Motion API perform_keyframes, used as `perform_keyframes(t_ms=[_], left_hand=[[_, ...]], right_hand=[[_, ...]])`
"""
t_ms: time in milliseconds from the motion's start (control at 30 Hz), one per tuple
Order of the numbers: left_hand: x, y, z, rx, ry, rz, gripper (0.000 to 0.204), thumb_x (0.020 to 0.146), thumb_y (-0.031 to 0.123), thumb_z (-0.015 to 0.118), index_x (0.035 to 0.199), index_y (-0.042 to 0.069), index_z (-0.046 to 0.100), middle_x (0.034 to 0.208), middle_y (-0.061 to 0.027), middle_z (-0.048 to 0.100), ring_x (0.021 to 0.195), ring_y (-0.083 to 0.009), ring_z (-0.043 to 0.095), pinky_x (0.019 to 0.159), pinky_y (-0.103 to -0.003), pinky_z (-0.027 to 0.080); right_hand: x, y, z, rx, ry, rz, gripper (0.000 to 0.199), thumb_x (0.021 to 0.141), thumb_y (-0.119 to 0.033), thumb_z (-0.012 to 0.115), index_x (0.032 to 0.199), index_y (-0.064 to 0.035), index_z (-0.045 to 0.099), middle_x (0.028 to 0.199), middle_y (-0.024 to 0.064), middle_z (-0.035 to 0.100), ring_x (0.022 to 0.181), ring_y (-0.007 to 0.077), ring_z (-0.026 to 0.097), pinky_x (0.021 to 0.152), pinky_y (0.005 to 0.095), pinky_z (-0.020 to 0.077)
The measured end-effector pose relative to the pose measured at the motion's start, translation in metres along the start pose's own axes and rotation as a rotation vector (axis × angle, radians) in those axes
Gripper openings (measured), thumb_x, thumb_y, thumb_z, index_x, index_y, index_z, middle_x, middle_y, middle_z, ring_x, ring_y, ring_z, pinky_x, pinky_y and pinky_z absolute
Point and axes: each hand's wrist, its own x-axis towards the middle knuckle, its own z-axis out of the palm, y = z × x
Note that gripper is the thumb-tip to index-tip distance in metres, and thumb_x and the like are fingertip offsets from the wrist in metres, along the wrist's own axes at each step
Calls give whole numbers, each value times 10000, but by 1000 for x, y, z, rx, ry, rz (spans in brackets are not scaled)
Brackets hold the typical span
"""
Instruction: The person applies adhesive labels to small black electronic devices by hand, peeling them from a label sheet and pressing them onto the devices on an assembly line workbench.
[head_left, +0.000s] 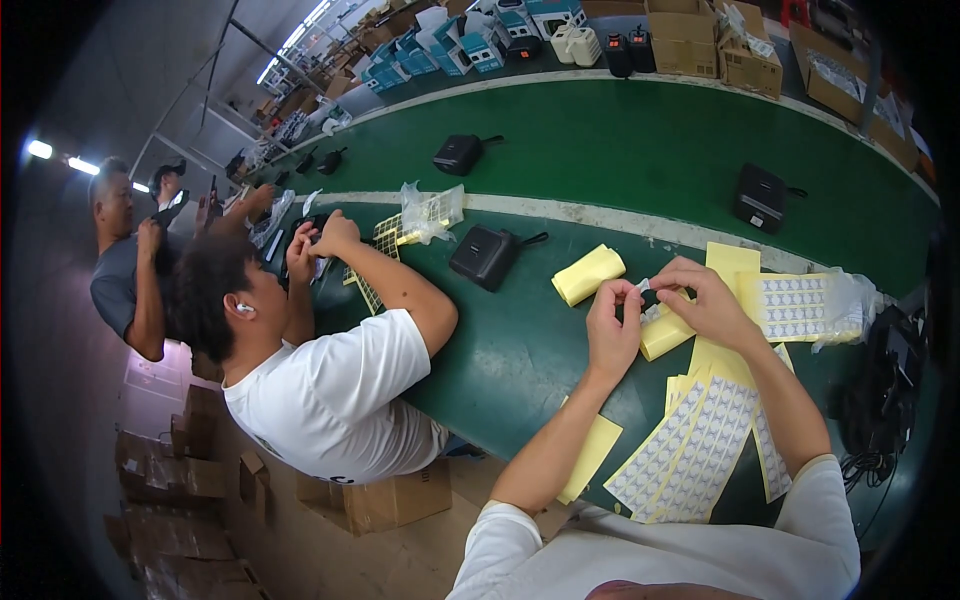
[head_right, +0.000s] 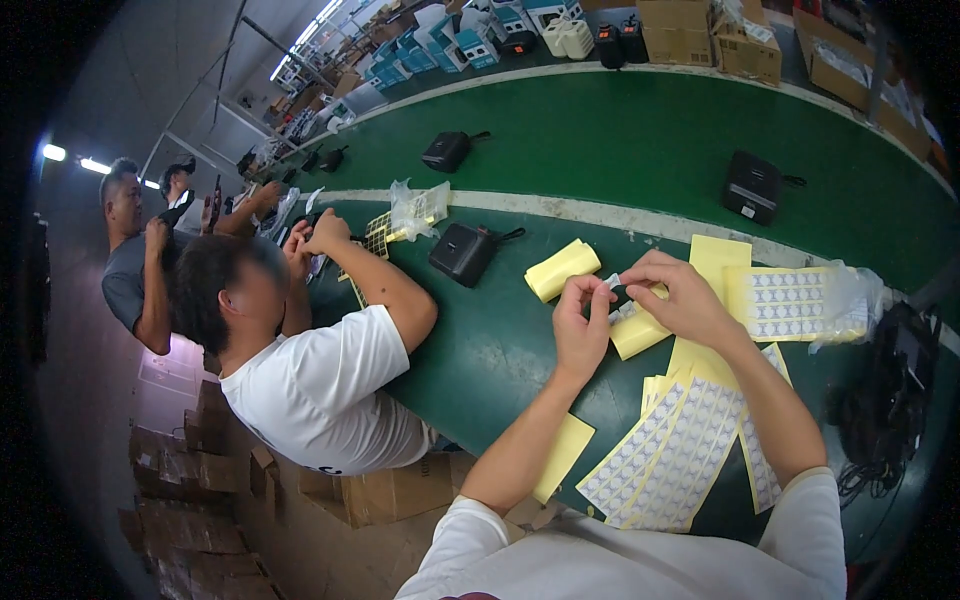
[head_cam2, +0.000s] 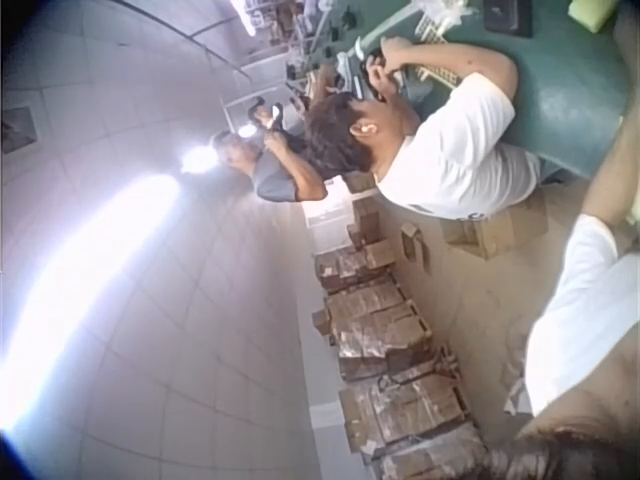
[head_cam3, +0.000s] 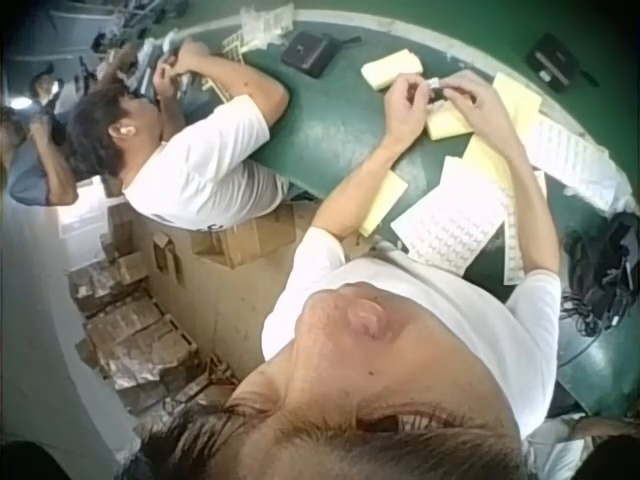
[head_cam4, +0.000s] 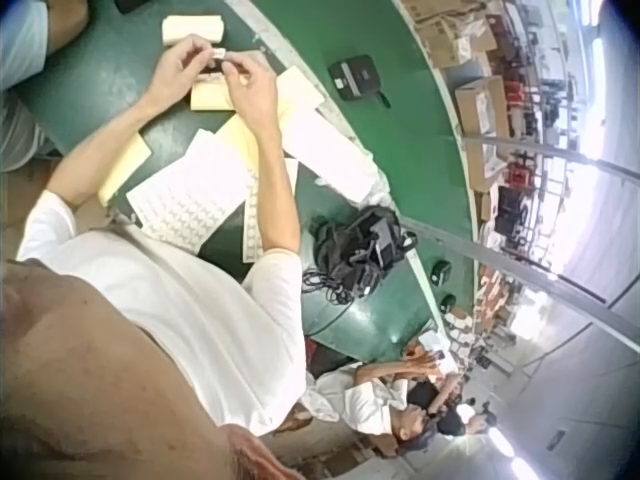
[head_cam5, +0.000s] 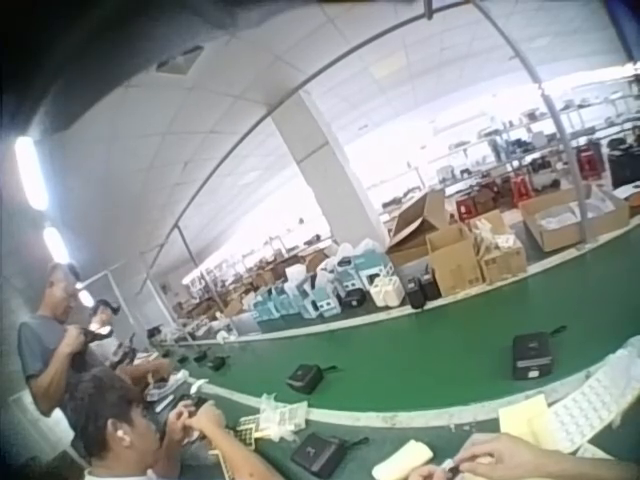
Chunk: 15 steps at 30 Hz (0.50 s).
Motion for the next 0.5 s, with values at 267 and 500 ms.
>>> perform_keyframes(t_ms=[267,500], left_hand=[[-2,-4,4,13,62,12,56,924,45,537,932,0,504,781,-54,573,697,-119,576,637,-252,469],[-3,-1,4,-23,38,-25,52,928,42,533,932,-1,505,774,-44,569,692,-87,567,627,-230,463]], right_hand=[[6,35,3,235,252,142,215,911,-94,573,1080,27,627,900,66,610,792,134,586,742,238,473],[6,69,10,453,351,260,198,956,-140,530,1034,14,627,884,59,626,774,107,572,724,238,481]])
